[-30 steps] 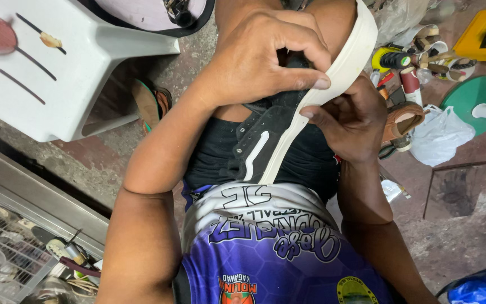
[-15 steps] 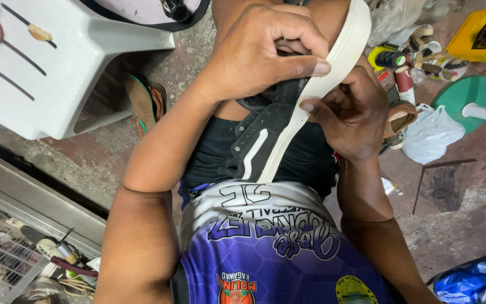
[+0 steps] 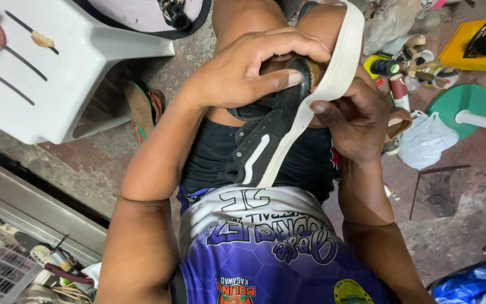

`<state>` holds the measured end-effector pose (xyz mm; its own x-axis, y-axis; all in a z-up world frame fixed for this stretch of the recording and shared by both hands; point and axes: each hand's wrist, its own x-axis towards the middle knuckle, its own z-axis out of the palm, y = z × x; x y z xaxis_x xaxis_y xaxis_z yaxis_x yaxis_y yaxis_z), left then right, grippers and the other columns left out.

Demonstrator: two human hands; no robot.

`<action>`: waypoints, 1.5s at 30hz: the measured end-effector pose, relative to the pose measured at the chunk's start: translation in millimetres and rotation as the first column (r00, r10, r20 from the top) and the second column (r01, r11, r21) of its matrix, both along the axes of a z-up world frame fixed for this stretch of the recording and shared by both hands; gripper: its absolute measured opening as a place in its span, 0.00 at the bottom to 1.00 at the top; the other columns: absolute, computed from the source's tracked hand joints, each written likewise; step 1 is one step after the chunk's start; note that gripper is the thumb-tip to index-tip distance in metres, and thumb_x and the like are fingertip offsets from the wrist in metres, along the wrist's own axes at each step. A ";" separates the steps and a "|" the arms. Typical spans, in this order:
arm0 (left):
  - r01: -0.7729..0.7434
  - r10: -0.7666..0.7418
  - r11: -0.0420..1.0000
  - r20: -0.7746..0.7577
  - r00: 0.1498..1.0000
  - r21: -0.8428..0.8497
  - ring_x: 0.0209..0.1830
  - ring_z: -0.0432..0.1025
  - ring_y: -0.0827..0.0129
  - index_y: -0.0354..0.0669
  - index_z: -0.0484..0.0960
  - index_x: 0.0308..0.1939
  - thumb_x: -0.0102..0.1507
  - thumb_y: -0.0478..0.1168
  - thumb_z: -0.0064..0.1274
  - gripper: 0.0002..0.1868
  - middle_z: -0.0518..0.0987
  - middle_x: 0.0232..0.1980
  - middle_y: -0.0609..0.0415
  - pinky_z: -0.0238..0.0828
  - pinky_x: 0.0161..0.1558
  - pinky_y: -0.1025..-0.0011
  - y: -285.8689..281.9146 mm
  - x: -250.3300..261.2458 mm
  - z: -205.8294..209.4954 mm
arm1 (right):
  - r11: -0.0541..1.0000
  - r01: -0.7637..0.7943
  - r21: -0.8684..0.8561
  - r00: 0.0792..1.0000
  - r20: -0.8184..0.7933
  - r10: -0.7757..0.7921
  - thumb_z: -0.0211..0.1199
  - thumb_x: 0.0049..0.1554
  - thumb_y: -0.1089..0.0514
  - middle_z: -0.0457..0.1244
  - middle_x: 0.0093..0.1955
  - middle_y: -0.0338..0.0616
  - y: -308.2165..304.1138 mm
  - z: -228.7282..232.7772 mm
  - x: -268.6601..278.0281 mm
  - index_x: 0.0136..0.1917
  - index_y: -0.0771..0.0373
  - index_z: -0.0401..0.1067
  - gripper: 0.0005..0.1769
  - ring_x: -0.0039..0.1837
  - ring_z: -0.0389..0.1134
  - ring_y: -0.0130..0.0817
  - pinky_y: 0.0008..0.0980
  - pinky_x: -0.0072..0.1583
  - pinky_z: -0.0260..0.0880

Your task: The person applies a white rubber strip to the sole of a black sneaker, pressing it into place by hand. They then use a hammer to tap the strip along the edge to secure it.

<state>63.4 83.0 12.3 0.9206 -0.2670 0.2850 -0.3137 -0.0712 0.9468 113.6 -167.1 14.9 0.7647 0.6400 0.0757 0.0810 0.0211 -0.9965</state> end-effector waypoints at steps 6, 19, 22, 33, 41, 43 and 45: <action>0.044 -0.046 0.999 -0.069 0.997 -0.022 0.72 0.74 0.58 0.37 0.76 0.67 0.68 0.30 0.58 0.22 0.77 0.70 0.47 0.69 0.74 0.65 -1.2 -3.6 -12.6 | 0.998 -0.031 0.054 0.998 0.064 0.027 0.73 0.62 0.70 0.64 0.58 0.45 -5.2 -11.4 0.1 0.53 0.71 0.73 0.10 0.57 0.67 0.27 0.24 0.60 0.67; 0.012 -0.011 1.000 -0.100 0.995 0.007 0.70 0.75 0.59 0.42 0.80 0.66 0.65 0.32 0.64 0.24 0.80 0.68 0.48 0.69 0.72 0.65 -6.2 -4.2 -10.9 | 0.999 -0.036 -0.023 0.999 0.026 0.036 0.67 0.66 0.72 0.63 0.55 0.44 -11.6 -15.1 -2.2 0.54 0.74 0.70 0.07 0.48 0.68 0.21 0.17 0.48 0.69; 0.002 0.000 1.000 -0.098 0.995 0.014 0.69 0.76 0.59 0.42 0.80 0.66 0.65 0.32 0.65 0.24 0.80 0.67 0.49 0.70 0.72 0.65 -7.4 -4.7 -11.7 | 0.999 -0.034 -0.030 0.999 0.013 0.035 0.68 0.67 0.72 0.64 0.53 0.44 -11.4 -17.0 -1.6 0.54 0.75 0.70 0.08 0.47 0.67 0.21 0.18 0.48 0.68; -0.018 0.022 0.999 -0.117 0.993 0.034 0.67 0.77 0.61 0.41 0.80 0.65 0.66 0.33 0.64 0.23 0.81 0.65 0.49 0.72 0.70 0.66 -7.1 -4.5 -16.8 | 0.998 -0.067 0.010 0.998 -0.004 0.067 0.64 0.69 0.71 0.62 0.57 0.46 -4.8 -7.8 1.4 0.55 0.74 0.68 0.05 0.48 0.72 0.23 0.19 0.46 0.72; -0.029 -0.005 0.988 -0.216 0.976 -0.154 0.75 0.71 0.62 0.41 0.71 0.73 0.70 0.36 0.61 0.28 0.76 0.73 0.50 0.68 0.75 0.65 -12.2 -12.4 -3.3 | 0.999 -0.018 -0.042 0.999 0.037 0.020 0.67 0.65 0.64 0.63 0.52 0.44 -5.5 -0.7 1.8 0.53 0.70 0.69 0.09 0.45 0.65 0.19 0.17 0.45 0.64; -0.042 0.037 0.998 -0.150 0.988 -0.035 0.73 0.73 0.63 0.42 0.73 0.72 0.69 0.37 0.63 0.28 0.77 0.71 0.51 0.70 0.74 0.65 -14.0 -14.0 4.5 | 1.000 -0.022 0.002 0.988 0.153 0.022 0.70 0.65 0.61 0.62 0.55 0.43 -8.1 2.0 2.4 0.53 0.70 0.70 0.12 0.49 0.64 0.21 0.19 0.50 0.62; -0.041 0.045 0.994 -0.036 0.998 0.101 0.70 0.76 0.65 0.44 0.76 0.71 0.68 0.39 0.65 0.28 0.79 0.68 0.53 0.72 0.73 0.65 -13.5 -16.7 11.2 | 1.000 -0.014 0.017 0.975 0.221 0.010 0.71 0.62 0.57 0.62 0.57 0.44 -13.1 4.9 0.4 0.51 0.69 0.70 0.15 0.55 0.64 0.25 0.22 0.56 0.63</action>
